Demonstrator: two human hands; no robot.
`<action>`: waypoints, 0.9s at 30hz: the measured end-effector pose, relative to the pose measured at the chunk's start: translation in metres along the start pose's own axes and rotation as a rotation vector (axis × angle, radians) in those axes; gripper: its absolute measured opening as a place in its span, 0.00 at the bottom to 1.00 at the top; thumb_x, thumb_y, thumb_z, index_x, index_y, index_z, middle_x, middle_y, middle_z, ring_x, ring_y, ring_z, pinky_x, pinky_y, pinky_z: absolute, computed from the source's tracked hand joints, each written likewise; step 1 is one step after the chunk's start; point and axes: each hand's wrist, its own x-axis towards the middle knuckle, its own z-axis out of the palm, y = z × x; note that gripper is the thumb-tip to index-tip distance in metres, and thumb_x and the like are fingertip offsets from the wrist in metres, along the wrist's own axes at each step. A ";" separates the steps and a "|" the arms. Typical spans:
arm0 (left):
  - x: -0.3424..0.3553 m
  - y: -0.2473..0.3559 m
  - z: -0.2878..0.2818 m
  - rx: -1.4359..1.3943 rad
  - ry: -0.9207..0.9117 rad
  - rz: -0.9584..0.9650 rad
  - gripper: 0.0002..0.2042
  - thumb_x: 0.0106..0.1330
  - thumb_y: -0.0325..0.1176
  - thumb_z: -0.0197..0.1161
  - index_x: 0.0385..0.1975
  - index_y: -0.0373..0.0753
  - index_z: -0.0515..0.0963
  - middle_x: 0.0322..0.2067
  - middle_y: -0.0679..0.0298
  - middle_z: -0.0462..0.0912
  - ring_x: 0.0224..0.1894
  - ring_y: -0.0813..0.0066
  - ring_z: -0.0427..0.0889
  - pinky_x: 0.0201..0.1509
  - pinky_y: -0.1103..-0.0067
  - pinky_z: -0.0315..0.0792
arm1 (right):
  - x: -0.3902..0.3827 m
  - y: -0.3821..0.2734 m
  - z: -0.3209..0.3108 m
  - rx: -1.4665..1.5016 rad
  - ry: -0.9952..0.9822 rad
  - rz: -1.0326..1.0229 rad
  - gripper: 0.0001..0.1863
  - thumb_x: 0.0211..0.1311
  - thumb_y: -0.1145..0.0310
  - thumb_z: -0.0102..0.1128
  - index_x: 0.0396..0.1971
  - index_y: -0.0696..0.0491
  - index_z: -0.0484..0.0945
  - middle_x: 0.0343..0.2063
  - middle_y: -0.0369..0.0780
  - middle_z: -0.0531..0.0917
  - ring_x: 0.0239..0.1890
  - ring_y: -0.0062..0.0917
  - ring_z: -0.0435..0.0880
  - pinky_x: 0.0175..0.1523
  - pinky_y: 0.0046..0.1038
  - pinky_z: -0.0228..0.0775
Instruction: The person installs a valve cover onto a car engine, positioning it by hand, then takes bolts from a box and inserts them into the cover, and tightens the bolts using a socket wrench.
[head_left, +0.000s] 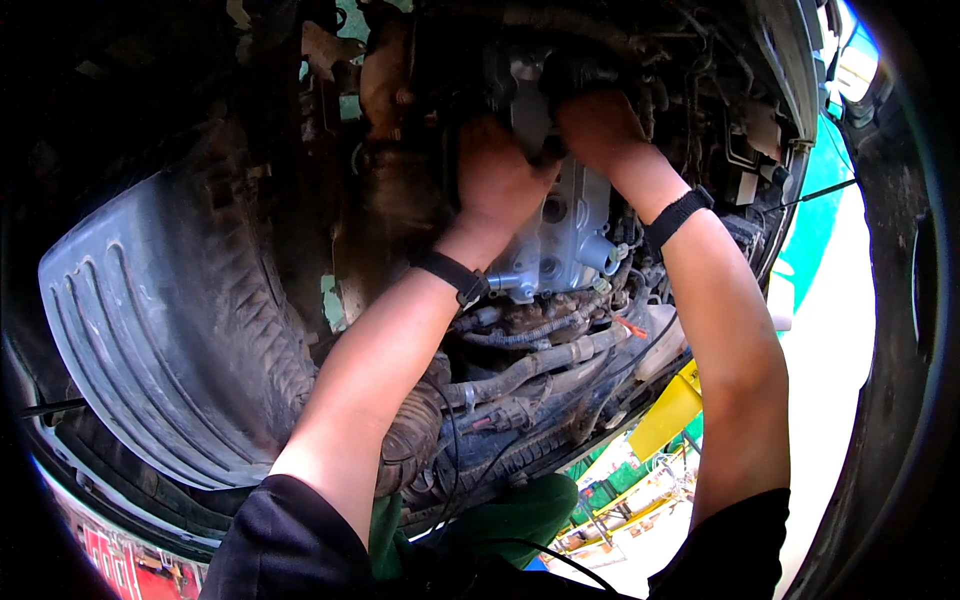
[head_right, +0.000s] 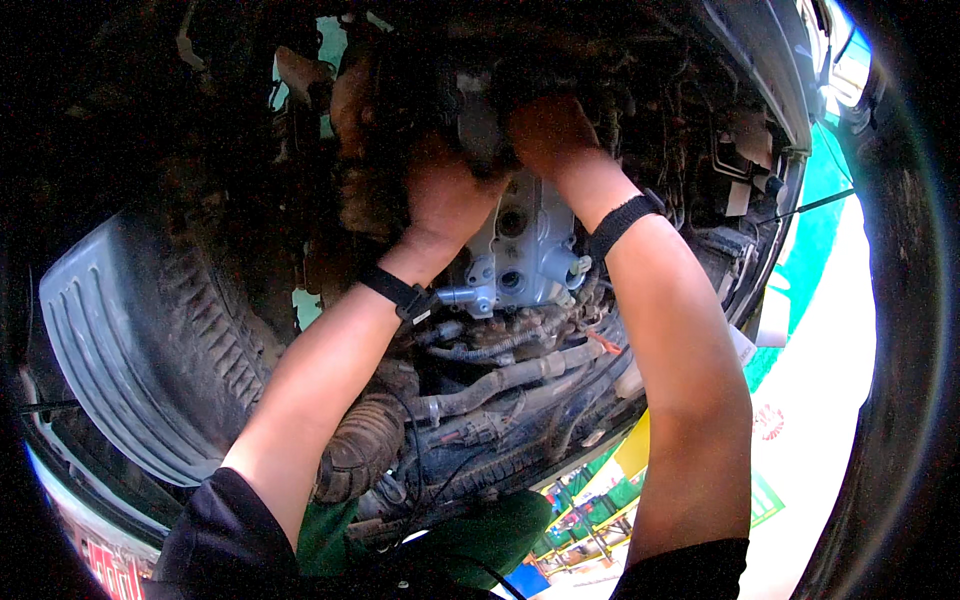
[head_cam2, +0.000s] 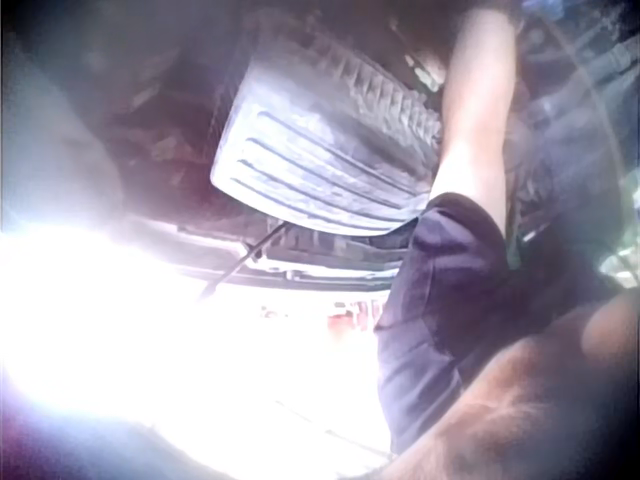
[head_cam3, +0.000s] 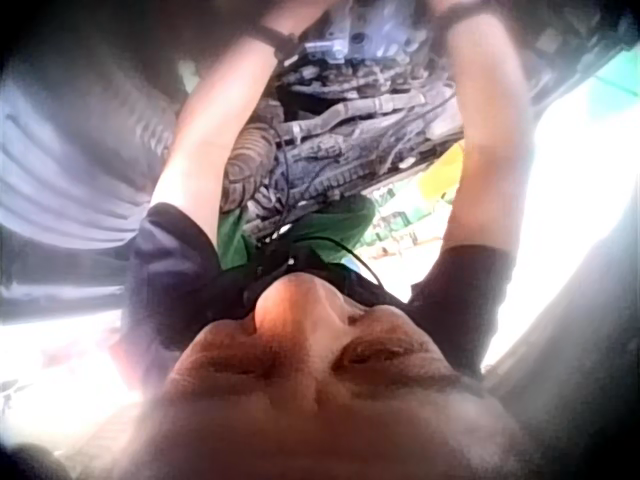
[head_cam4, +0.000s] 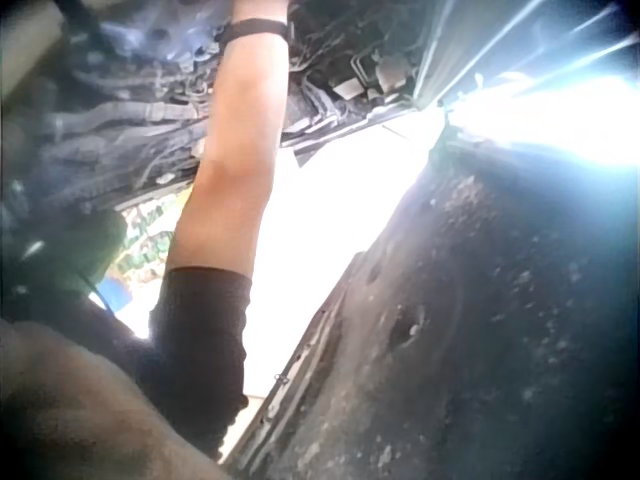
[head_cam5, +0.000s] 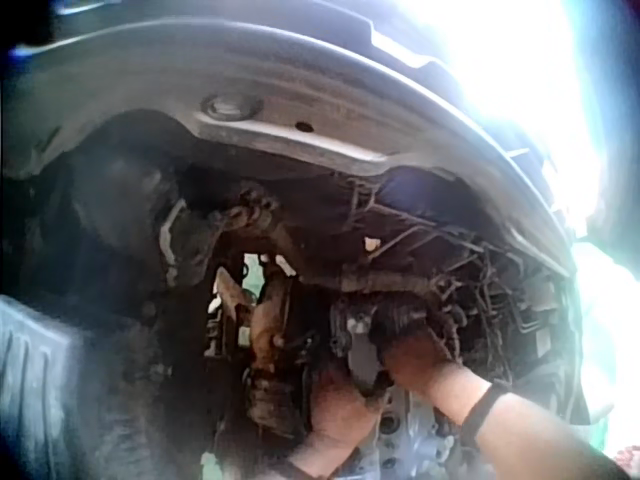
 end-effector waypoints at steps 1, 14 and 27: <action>0.000 0.003 -0.001 -0.005 0.028 0.006 0.31 0.48 0.46 0.75 0.40 0.26 0.71 0.38 0.41 0.75 0.43 0.41 0.74 0.49 0.58 0.71 | 0.001 0.000 -0.002 0.012 -0.030 0.021 0.10 0.54 0.69 0.56 0.28 0.54 0.87 0.30 0.50 0.87 0.35 0.43 0.88 0.41 0.42 0.80; -0.001 0.004 -0.007 -0.046 0.013 -0.092 0.29 0.49 0.45 0.75 0.41 0.28 0.70 0.40 0.41 0.74 0.45 0.41 0.74 0.50 0.58 0.71 | 0.002 -0.004 -0.016 0.006 -0.110 0.038 0.11 0.54 0.68 0.56 0.30 0.54 0.86 0.31 0.49 0.87 0.34 0.44 0.88 0.39 0.42 0.81; 0.000 0.006 -0.002 -0.018 -0.026 -0.044 0.37 0.51 0.47 0.74 0.51 0.23 0.69 0.46 0.37 0.75 0.49 0.40 0.75 0.54 0.58 0.71 | -0.001 -0.002 -0.015 0.049 -0.093 0.043 0.12 0.55 0.63 0.61 0.34 0.52 0.87 0.34 0.49 0.87 0.39 0.44 0.88 0.44 0.42 0.81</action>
